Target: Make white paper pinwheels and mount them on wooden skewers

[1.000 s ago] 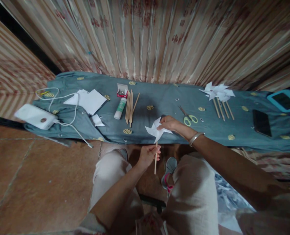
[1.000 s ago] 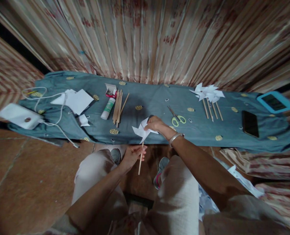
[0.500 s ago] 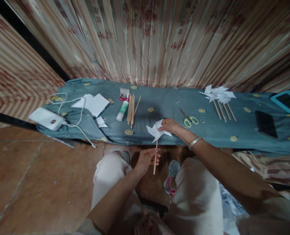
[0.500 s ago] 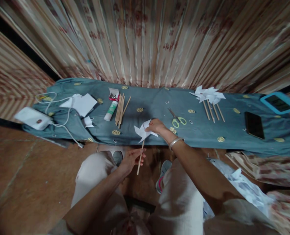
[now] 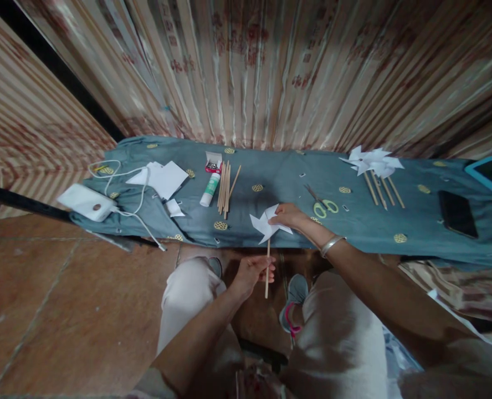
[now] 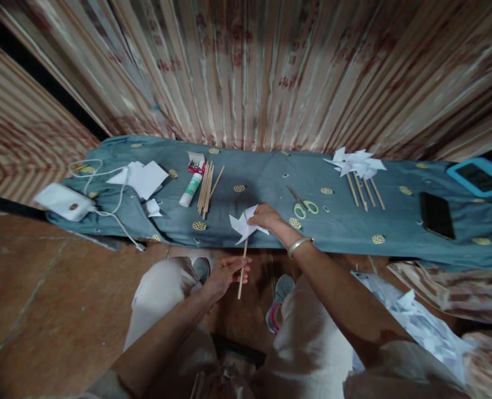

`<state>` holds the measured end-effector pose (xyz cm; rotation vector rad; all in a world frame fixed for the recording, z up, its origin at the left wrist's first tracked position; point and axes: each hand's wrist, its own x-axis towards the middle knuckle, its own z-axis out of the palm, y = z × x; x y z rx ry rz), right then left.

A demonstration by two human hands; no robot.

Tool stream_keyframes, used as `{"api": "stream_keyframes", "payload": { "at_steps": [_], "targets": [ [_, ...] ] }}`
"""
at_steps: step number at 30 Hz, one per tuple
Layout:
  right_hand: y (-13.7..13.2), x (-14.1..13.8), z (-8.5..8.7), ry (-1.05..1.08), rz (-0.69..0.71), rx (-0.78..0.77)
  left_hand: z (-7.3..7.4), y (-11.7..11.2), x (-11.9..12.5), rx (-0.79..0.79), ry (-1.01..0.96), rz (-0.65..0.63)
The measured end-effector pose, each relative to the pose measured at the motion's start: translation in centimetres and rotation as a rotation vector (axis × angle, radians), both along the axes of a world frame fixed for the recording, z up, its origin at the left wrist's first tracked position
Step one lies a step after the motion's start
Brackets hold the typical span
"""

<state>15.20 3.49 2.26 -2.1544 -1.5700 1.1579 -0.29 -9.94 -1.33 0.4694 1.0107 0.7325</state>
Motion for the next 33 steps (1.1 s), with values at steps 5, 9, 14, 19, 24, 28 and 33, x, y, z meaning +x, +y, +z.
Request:
{"api": "stream_keyframes", "payload": {
  "at_steps": [5, 9, 14, 19, 24, 28, 33],
  "targets": [
    [-0.5, 0.7, 0.1, 0.2, -0.079, 0.035, 0.1, 0.1, 0.2, 0.019, -0.009, 0.019],
    [-1.6, 1.5, 0.8, 0.459, -0.162, 0.049, 0.6, 0.6, 0.3, 0.017, -0.02, 0.022],
    [-2.5, 3.0, 1.5, 0.722, -0.286, 0.133, 2.4, 2.3, 0.9, 0.076, -0.007, 0.016],
    [-3.1, 4.8, 0.7, 1.072, -0.533, 0.338, 4.2, 5.7, 2.6, 0.163, 0.019, 0.001],
    [-2.6, 6.0, 0.4, 1.105, -0.609, 0.464, 4.0, 8.6, 4.5, 0.322, 0.114, -0.003],
    [-2.0, 6.8, 1.3, 1.029, -0.634, 0.631, 3.1, 9.0, 5.2, 0.457, 0.22, -0.044],
    [-1.8, 7.2, 2.1, 0.904, -0.629, 0.685, 2.5, 8.9, 5.6, 0.512, 0.23, -0.088]
  ]
}}
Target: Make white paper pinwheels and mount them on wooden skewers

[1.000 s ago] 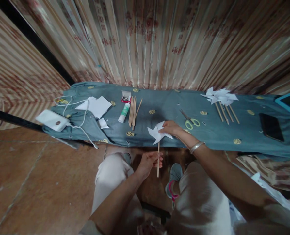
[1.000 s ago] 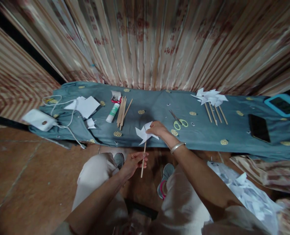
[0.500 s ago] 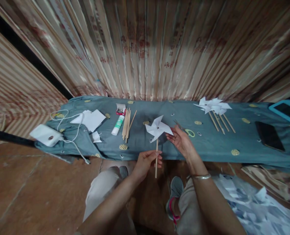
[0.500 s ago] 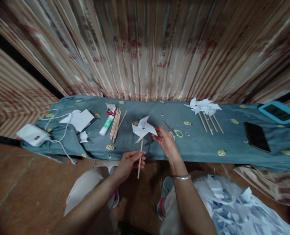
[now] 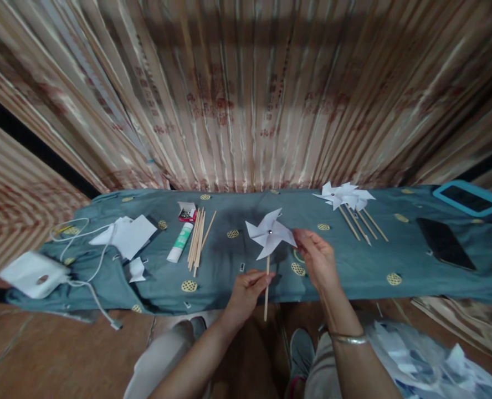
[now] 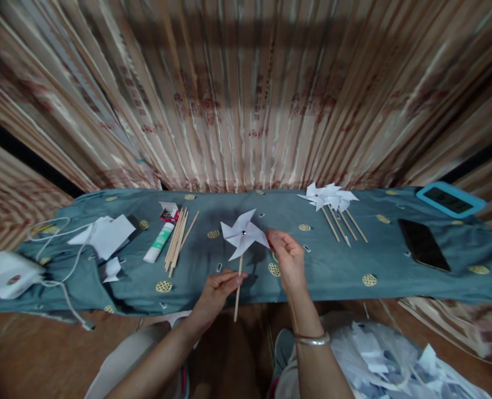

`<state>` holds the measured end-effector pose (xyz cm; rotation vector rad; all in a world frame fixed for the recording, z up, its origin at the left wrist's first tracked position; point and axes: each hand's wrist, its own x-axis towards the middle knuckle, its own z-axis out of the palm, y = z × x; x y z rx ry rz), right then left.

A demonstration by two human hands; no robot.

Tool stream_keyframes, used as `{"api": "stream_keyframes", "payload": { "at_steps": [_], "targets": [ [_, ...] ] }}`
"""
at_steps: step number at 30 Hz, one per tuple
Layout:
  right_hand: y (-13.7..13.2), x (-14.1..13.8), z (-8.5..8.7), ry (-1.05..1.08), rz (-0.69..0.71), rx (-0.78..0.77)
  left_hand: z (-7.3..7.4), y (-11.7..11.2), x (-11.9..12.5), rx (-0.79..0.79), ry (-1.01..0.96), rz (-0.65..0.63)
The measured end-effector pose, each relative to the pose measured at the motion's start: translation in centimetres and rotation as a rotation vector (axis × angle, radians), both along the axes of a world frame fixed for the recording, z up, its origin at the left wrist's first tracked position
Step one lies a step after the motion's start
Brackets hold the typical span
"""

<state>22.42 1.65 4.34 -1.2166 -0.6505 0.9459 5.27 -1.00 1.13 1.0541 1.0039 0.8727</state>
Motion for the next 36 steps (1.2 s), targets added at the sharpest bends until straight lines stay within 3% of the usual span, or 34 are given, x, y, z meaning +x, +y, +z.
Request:
{"api": "stream_keyframes", "payload": {
  "at_steps": [12, 27, 31, 36],
  "targets": [
    [0.0, -0.7, -0.4, -0.028, 0.028, -0.071, -1.0, 1.3, 1.2, 0.042, 0.022, 0.042],
    [0.2, -2.3, -0.6, -0.056, 0.195, -0.136, -1.3, 2.4, 1.4, 0.162, 0.097, 0.035],
    [-0.1, -2.1, -0.2, -0.166, 0.243, -0.121, -1.3, 2.4, 1.1, 0.18, 0.111, 0.025],
    [-0.6, 0.3, 0.2, -0.29, 0.022, -0.054, -1.3, 2.3, 0.9, 0.155, 0.076, 0.017]
  ]
}}
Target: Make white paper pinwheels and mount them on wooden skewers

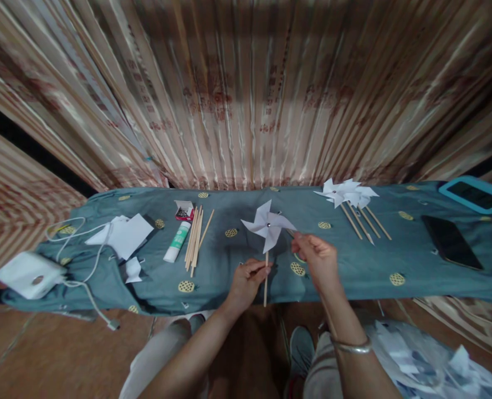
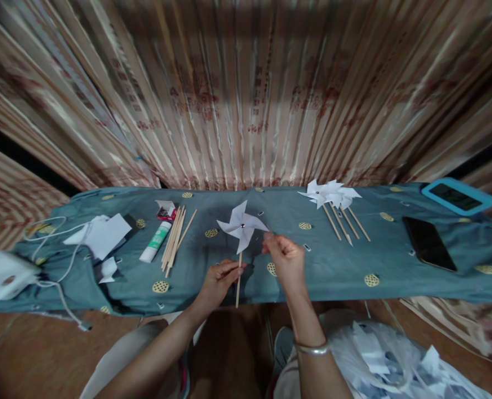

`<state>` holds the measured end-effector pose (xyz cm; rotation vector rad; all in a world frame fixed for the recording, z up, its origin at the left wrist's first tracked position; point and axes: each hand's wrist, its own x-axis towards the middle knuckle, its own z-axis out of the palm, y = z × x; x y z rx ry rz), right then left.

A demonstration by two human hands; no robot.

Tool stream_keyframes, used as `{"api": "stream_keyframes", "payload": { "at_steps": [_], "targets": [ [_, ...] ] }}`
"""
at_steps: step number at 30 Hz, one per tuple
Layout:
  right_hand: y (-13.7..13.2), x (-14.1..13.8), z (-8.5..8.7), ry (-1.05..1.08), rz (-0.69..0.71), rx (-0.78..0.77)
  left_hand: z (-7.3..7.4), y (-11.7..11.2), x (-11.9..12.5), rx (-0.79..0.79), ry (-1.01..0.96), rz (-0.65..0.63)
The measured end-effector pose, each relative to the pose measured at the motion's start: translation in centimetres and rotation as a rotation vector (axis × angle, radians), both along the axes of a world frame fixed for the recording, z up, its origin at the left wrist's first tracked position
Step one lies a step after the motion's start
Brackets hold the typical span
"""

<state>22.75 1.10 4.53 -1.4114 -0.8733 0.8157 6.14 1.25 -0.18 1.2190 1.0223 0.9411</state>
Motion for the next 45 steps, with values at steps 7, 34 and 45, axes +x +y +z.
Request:
{"api": "stream_keyframes", "payload": {
  "at_steps": [7, 34, 45],
  "targets": [
    [0.3, 1.6, -0.3, -0.019, -0.175, 0.081, 0.1, -0.3, 0.1, -0.007, 0.006, -0.037],
    [0.2, -2.2, -1.6, -0.141, 0.112, 0.012, -0.7, 1.0, -0.8, 0.128, 0.043, 0.046],
    [-0.5, -3.6, -1.0, -0.402, 0.222, 0.042, -0.7, 1.0, -0.9, 0.162, 0.055, 0.025]
  ]
}}
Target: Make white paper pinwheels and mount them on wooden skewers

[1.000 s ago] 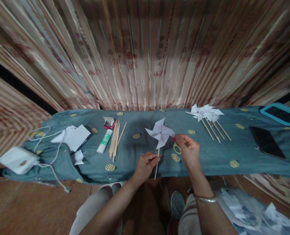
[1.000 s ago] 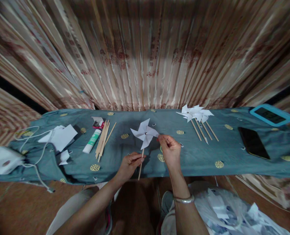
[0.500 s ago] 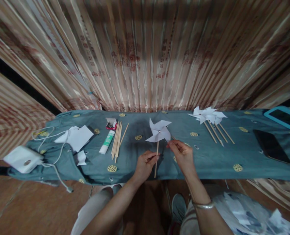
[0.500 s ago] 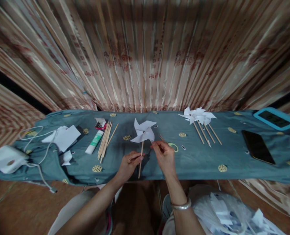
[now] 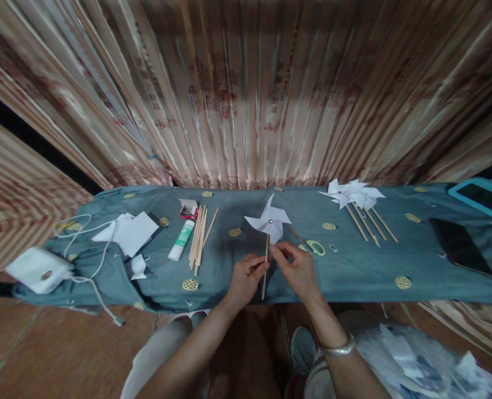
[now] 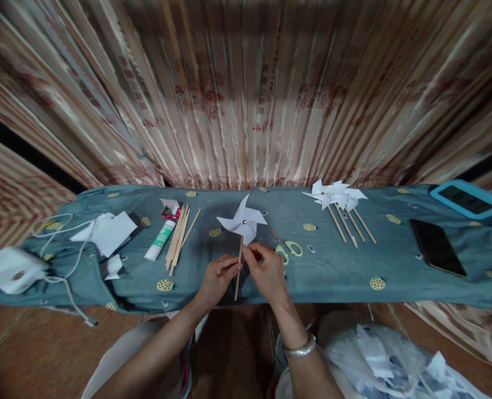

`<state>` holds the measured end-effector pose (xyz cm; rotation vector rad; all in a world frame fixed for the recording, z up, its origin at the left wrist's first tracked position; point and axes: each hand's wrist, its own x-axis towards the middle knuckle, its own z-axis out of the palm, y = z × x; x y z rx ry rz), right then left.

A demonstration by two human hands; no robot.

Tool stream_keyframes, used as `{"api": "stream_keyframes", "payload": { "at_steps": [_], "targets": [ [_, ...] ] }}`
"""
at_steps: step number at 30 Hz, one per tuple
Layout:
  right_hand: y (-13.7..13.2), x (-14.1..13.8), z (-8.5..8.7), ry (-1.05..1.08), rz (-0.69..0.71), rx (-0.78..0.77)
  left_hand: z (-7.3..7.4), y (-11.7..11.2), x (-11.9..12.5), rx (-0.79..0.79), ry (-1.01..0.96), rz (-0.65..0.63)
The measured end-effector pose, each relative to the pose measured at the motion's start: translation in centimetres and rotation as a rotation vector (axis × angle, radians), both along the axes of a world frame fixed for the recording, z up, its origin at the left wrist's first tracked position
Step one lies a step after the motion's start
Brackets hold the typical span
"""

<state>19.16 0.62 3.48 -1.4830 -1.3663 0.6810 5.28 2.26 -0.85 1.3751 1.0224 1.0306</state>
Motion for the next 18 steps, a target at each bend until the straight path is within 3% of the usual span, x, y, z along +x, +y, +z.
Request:
{"api": "stream_keyframes", "payload": {
  "at_steps": [4, 11, 18],
  "targets": [
    [0.0, 0.7, 0.4, -0.008, -0.029, 0.011, 0.1, 0.0, -0.1, -0.001, 0.016, 0.0],
    [1.2, 4.6, 0.2, 0.252, -0.341, 0.065, -0.1, -0.4, -0.1, -0.02, 0.016, -0.043],
    [1.9, 5.1, 0.0, 0.461, -0.286, 0.029, 0.4, -1.1, 0.1, -0.018, 0.039, -0.164]
  ]
}}
